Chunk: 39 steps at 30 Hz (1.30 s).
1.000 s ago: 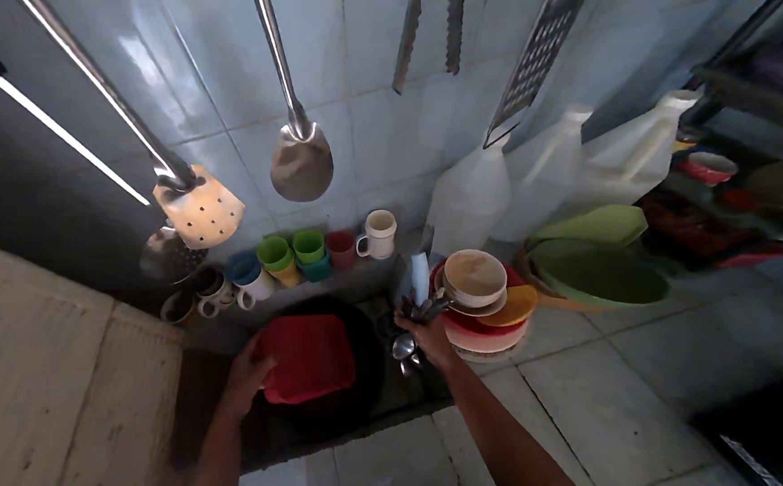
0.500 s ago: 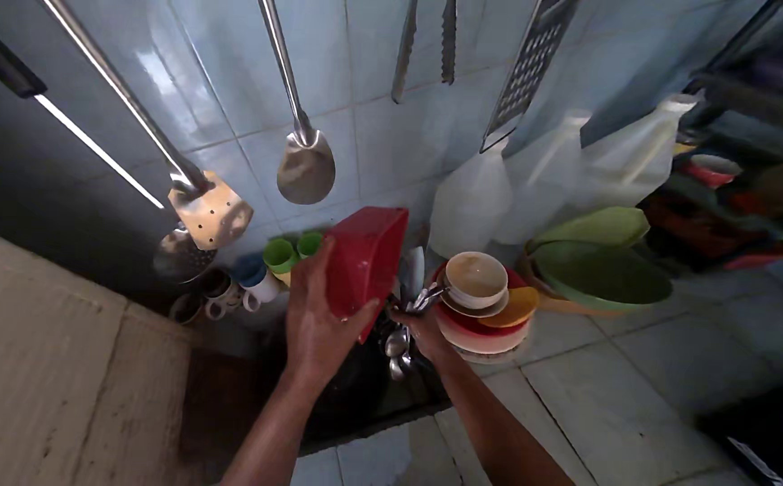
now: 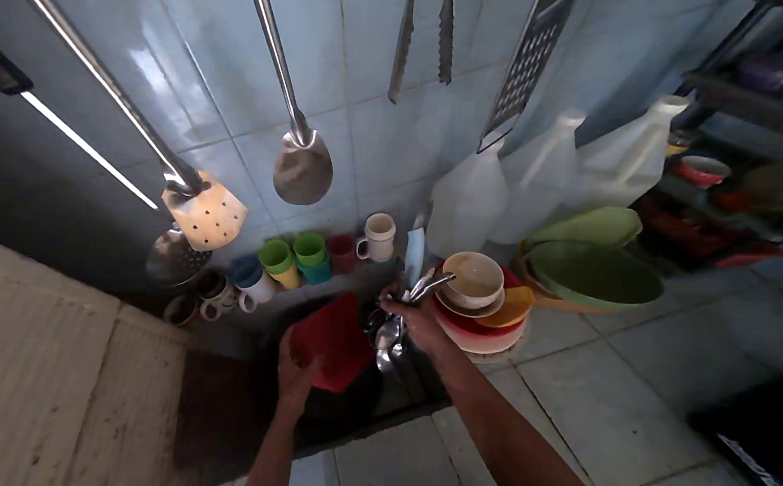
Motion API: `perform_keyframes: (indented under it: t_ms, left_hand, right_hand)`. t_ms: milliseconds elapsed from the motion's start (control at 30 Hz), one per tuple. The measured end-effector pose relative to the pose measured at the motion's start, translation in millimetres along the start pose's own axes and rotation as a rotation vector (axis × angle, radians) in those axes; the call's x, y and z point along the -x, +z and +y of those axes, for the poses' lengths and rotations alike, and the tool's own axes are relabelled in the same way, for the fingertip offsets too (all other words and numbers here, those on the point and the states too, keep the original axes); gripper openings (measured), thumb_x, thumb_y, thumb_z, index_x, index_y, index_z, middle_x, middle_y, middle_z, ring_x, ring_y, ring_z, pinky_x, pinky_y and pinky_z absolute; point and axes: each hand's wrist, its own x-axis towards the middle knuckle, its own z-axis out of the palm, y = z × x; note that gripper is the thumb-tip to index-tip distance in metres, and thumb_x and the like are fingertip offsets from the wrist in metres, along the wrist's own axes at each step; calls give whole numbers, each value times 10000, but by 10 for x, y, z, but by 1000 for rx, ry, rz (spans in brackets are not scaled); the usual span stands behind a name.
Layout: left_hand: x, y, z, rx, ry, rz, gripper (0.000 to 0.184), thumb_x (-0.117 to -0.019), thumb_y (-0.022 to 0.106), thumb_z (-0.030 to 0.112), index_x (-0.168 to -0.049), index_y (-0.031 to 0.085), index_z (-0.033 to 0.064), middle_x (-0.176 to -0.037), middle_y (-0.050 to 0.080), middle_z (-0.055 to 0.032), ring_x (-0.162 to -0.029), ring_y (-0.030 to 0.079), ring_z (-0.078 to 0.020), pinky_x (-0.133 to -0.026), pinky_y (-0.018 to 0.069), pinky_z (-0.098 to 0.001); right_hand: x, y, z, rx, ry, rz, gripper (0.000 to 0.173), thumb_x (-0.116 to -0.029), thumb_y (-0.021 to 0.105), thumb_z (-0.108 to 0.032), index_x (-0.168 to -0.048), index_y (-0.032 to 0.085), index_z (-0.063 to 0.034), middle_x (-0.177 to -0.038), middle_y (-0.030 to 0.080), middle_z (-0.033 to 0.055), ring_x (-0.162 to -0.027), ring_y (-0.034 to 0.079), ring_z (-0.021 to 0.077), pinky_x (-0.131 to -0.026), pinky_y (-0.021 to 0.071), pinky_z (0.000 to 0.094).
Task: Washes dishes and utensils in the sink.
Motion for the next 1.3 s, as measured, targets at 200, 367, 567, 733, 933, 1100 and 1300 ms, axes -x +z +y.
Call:
perform_keyframes:
  t_ms: [200, 367, 567, 733, 933, 1100, 1300]
  left_hand:
    - [333, 233, -401, 764, -441, -139, 521, -990, 467, 103, -1497, 352, 140, -1159, 666, -154, -958, 701, -261, -764, 615, -441]
    - [409, 363, -409, 942, -351, -167, 652, -827, 583, 31, -1436, 361, 96, -1138, 670, -140, -985, 700, -241, -810, 616, -433]
    - [421, 339, -351, 862, -262, -171, 739, -743, 611, 5, -1431, 352, 78, -1129, 664, -119, -961, 698, -210, -784, 617, -400]
    - [434, 231, -371, 944, -253, -159, 730, -726, 629, 11, -1402, 364, 90, -1095, 683, -125, -947, 712, -225, -779, 624, -425]
    - [412, 53, -413, 858, -247, -114, 750, -749, 586, 37, -1450, 333, 116, -1104, 681, -119, -939, 712, -216, -755, 623, -413]
    - [404, 2, -451, 895, -255, -118, 757, -702, 632, 58, -1414, 383, 116, -1084, 695, -112, -930, 720, -208, -748, 626, -408]
    - [533, 55, -474, 1035, -307, -122, 519, -689, 682, 78, -1189, 547, 72, -958, 735, -109, -860, 739, -216, -723, 633, -420]
  right_hand:
    - [183, 396, 64, -146, -19, 225, 393, -852, 707, 96, -1205, 535, 75, -1011, 674, 114, -943, 671, 132, -871, 581, 269]
    - [384, 616, 184, -143, 60, 483, 452, -851, 734, 74, -1250, 520, 79, -1056, 652, 137, -947, 651, 115, -844, 567, 254]
    - [507, 643, 186, -129, 139, 451, 428, -904, 713, 42, -1282, 513, 61, -1080, 647, 138, -961, 647, 135, -856, 565, 285]
    - [588, 536, 68, -17, 255, 357, 616, -883, 757, -16, -1416, 452, 27, -1306, 576, 192, -1185, 576, 223, -1006, 502, 383]
    - [833, 377, -50, -82, 392, 148, 454, -973, 666, -70, -1376, 482, 29, -1310, 577, 165, -1188, 588, 207, -1026, 512, 365]
    - [1133, 178, -227, -169, 490, 38, 438, -1056, 535, -96, -1454, 405, 33, -1331, 575, 158, -1163, 627, 193, -981, 546, 340]
    - [1486, -248, -192, 188, 344, 28, 368, -1022, 578, -81, -1364, 566, 53, -1321, 645, 191, -1175, 673, 250, -948, 593, 400]
